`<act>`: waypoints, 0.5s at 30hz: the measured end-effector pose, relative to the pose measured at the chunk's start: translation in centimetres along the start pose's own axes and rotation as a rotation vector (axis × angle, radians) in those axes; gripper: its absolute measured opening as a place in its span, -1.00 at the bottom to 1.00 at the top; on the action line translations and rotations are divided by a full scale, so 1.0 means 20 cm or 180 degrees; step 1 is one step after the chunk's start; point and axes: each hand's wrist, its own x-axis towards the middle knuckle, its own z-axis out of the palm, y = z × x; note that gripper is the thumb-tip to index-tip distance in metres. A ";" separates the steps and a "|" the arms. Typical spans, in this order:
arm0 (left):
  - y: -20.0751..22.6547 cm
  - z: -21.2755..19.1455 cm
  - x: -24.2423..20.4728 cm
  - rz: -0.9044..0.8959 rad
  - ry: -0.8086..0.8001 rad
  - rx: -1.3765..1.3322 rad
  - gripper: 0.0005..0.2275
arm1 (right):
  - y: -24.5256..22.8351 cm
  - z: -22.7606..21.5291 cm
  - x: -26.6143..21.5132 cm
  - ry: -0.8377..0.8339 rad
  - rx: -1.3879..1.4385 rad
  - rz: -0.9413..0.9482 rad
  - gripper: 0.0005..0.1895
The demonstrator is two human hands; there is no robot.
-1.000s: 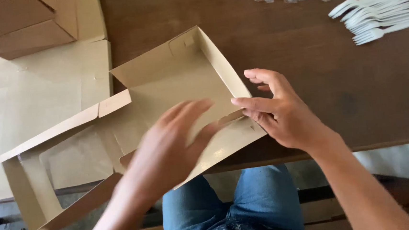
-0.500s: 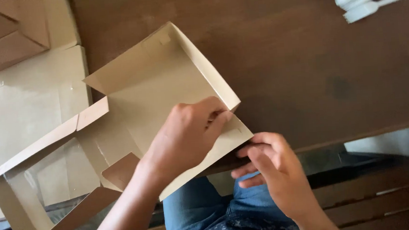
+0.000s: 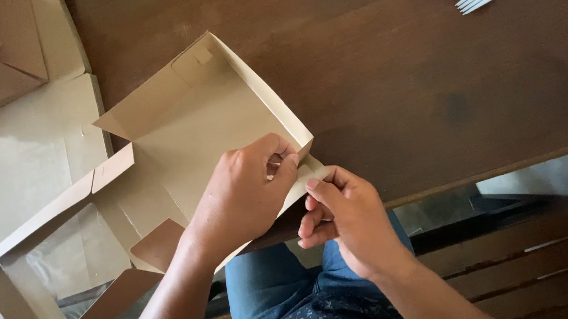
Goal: The person folds and assembles a flat cardboard box by hand on a wooden table. They fold the side flaps upward, tuck in the tabs, and secure the corners to form a rectangular box with a clear window on one side.
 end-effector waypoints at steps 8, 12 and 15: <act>0.00 -0.02 0.00 -0.0164 -0.0081 0.0070 -0.83 | 0.06 0.02 0.04 0.0141 0.0334 -0.0163 -0.81; -0.04 0.00 0.01 -0.0025 -0.0014 0.0030 -0.85 | 0.09 0.03 0.07 0.0062 0.0521 -0.0223 -0.84; 0.00 -0.02 0.00 -0.0206 -0.0119 -0.0011 -0.85 | 0.02 0.05 0.03 0.0096 0.0304 -0.0171 -0.82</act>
